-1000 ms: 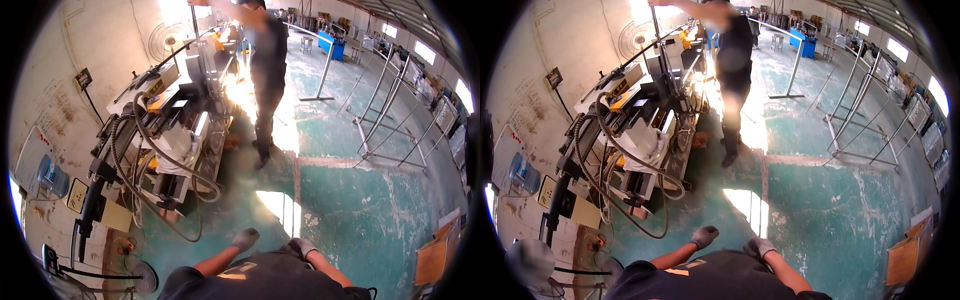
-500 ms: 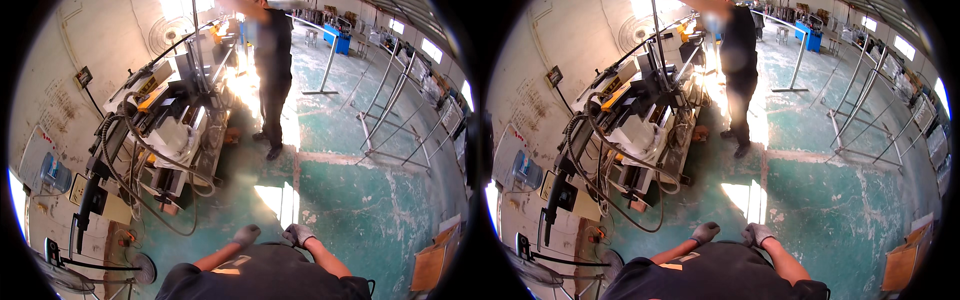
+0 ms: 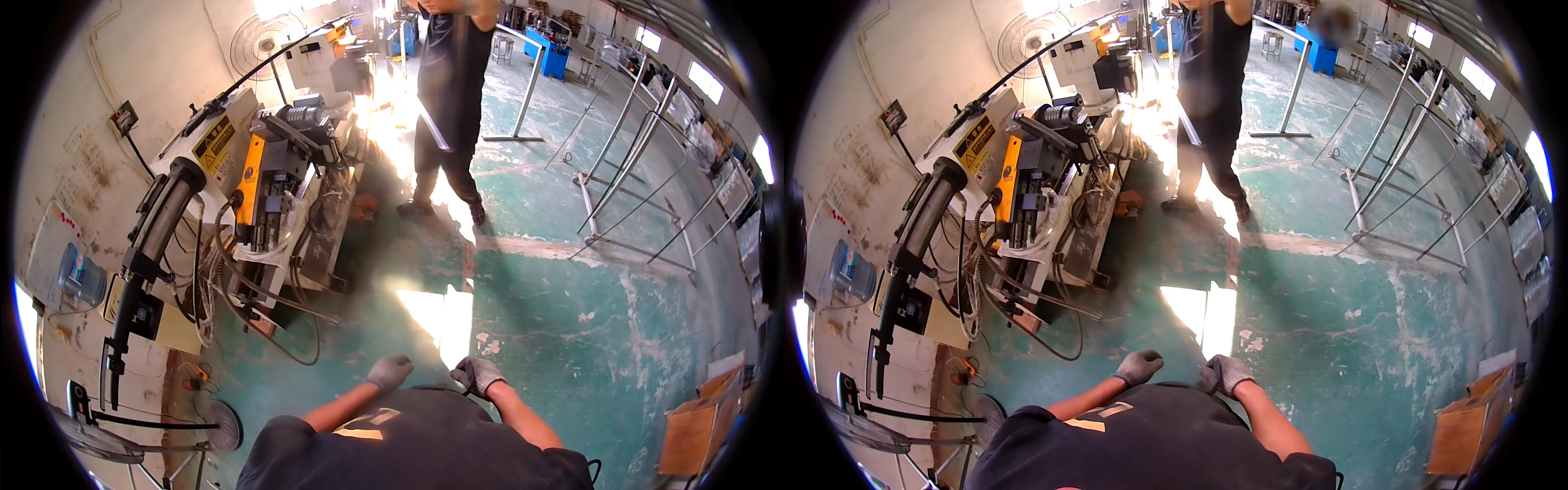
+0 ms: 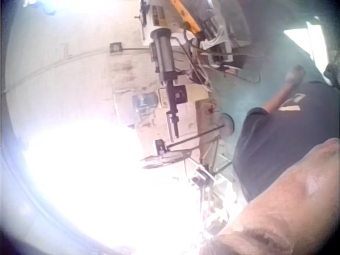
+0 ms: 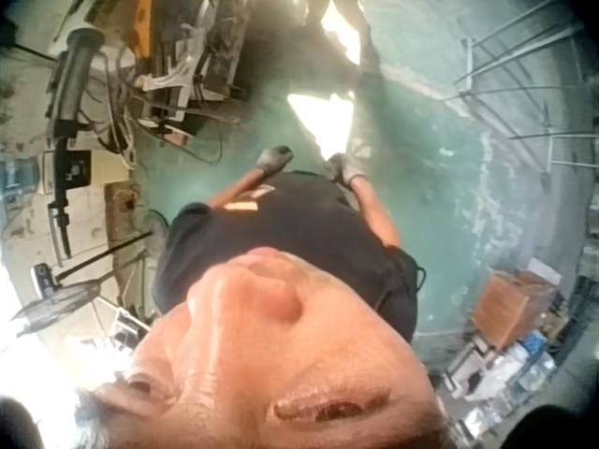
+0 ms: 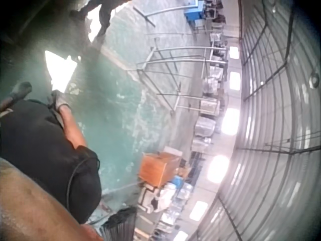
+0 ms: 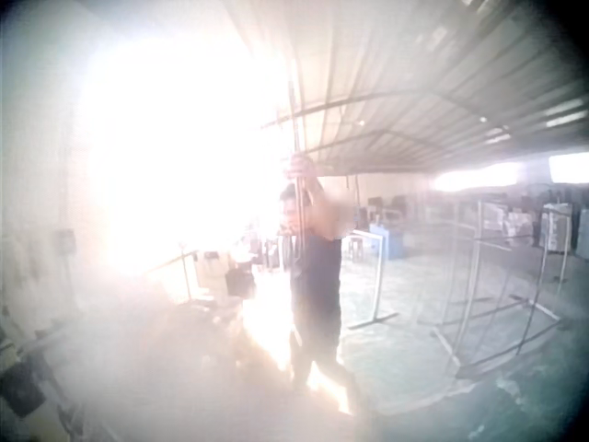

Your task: The person measures and handles long metal rods using a tape measure, then assembles them into rectangular frames. The person places the assembled frames onto a nearby rack while other workers handle similar rods in the background.

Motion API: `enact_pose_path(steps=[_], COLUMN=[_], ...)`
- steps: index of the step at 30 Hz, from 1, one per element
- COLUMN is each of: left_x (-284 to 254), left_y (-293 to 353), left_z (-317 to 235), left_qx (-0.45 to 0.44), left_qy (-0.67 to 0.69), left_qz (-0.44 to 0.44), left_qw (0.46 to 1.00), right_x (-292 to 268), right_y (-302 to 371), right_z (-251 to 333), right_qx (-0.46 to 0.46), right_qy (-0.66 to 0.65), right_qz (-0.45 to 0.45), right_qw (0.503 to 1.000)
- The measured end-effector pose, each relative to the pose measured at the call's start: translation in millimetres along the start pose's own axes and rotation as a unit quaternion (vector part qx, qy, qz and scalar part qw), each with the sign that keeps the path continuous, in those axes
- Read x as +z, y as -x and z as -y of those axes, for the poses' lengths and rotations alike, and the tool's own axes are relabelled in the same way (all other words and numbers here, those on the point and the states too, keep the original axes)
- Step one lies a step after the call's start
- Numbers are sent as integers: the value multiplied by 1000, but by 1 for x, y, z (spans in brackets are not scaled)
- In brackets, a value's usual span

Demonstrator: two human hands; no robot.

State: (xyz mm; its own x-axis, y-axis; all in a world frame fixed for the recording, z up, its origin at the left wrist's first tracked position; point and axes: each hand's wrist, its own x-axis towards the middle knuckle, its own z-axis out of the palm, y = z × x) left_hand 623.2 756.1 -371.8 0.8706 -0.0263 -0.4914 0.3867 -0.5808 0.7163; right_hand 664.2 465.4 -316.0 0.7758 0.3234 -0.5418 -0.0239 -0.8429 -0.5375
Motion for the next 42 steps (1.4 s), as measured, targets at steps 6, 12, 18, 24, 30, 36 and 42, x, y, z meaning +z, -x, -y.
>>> enact_pose_path(steps=[6, 12, 18, 24, 30, 36, 42], left_x=[13, -16, -52, -109, -190, -232, -210], left_y=[-17, -31, -88, -195, -293, -306, -349], left_z=[-23, -58, -51, -9, 83, 138, 177], left_qx=[15, -19, -8, -94, -130, -309, -431], left_qy=[-16, 35, 103, 191, 69, 8, 43], left_qz=[18, -9, -76, -150, -240, -231, -45], left_qw=[1000, 999, 992, 966, 959, 922, 900], right_x=[-29, -88, -169, -259, -318, -388, -495], right_y=[-19, -83, -189, -314, -447, -563, -701], right_z=[-1, 19, 119, 260, 382, 471, 576], right_qx=[7, -80, -186, -297, -331, -352, -398], right_qy=[2, 13, 18, 30, -39, -81, -69], right_qz=[24, -4, -78, -90, -119, -112, -130], right_qw=[1000, 997, 979, 950, 935, 926, 905])
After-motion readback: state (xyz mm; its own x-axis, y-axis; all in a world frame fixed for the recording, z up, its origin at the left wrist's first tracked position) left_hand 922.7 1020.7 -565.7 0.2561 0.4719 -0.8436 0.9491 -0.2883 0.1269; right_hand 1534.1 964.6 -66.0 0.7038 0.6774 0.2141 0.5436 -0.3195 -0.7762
